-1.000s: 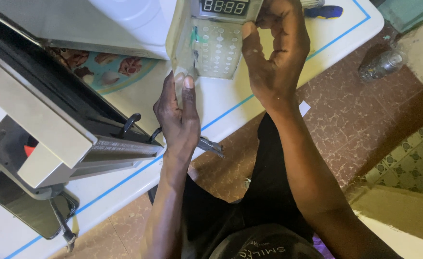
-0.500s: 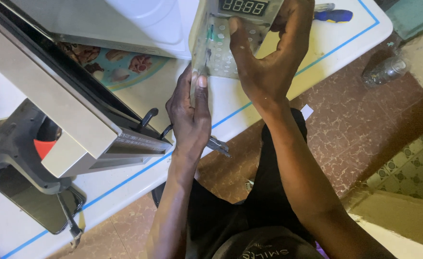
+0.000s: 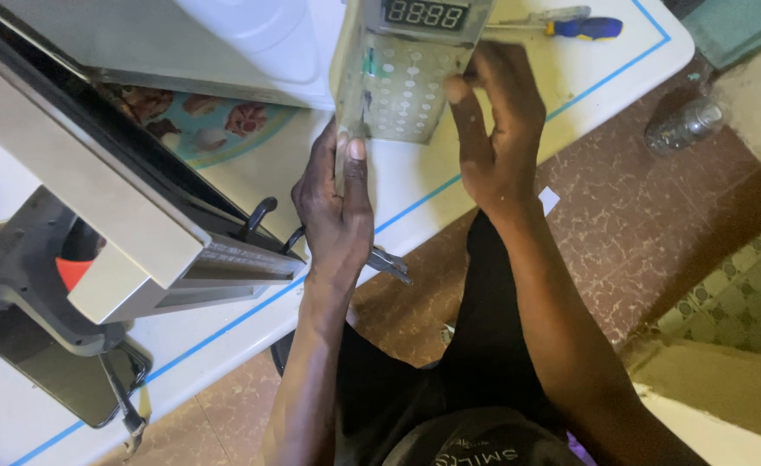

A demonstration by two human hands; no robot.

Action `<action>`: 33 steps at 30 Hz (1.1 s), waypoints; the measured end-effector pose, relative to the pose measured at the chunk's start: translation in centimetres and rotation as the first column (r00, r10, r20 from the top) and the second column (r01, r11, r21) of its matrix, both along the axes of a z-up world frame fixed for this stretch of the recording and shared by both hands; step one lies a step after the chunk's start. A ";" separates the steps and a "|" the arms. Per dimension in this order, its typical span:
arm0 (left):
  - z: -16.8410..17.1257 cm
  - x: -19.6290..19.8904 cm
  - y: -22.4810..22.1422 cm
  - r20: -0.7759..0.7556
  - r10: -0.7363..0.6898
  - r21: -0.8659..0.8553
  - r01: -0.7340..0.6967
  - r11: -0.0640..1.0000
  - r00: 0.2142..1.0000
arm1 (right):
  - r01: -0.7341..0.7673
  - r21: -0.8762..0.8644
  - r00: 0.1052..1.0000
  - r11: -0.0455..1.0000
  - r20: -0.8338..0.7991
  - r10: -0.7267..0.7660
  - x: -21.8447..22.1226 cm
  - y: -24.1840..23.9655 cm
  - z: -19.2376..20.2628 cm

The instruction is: Applying a replacement keypad sticker to a microwave control panel

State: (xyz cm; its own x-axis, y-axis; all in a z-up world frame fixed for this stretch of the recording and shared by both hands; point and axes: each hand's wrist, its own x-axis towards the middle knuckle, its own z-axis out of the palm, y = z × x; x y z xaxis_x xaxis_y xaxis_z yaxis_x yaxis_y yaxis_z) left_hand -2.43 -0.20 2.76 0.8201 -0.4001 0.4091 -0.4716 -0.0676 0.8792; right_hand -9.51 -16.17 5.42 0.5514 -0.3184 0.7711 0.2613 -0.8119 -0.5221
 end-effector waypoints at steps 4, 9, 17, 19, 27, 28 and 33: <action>0.0 -0.2 0.1 0.002 -0.021 -0.040 0.021 0.999 1.000 | -0.040 0.084 0.998 0.996 -0.037 0.043 -0.8 0.5 -1.3; -0.3 -0.1 -0.1 0.011 0.034 0.014 -0.034 0.999 0.999 | -0.036 0.205 0.999 0.978 -0.005 0.038 -0.6 1.2 0.1; 0.2 -0.4 -0.2 -0.002 -0.023 -0.041 0.023 0.999 1.000 | -0.100 0.180 0.995 0.979 0.001 0.101 -0.6 0.7 -0.6; -0.1 -0.3 -0.5 0.005 -0.009 -0.052 0.010 0.999 1.000 | -0.145 0.186 0.989 0.972 0.002 0.147 -1.0 0.4 -1.4; -5.5 1.4 -1.1 0.385 -0.083 0.128 0.035 0.991 0.919 | -0.071 0.184 0.982 0.980 -0.160 0.101 -2.5 -0.1 -7.4; -5.6 1.4 -0.7 0.396 -0.037 0.143 -0.022 0.989 0.918 | -0.128 0.197 0.976 0.972 -0.146 0.159 -2.4 0.6 -7.1; -3.1 -0.1 0.0 0.767 -0.039 0.157 -0.129 0.979 0.640 | -0.036 0.028 0.973 0.999 -0.226 0.042 -3.4 0.2 -7.7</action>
State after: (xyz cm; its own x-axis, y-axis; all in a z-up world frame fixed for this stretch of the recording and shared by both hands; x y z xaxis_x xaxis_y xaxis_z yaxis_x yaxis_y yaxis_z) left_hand -2.49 -0.23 -0.38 0.2671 -0.5051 0.8207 -0.9590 -0.2234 0.1746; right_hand -12.93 -16.02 -2.27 0.7232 -0.3095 0.6174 0.1654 -0.7904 -0.5899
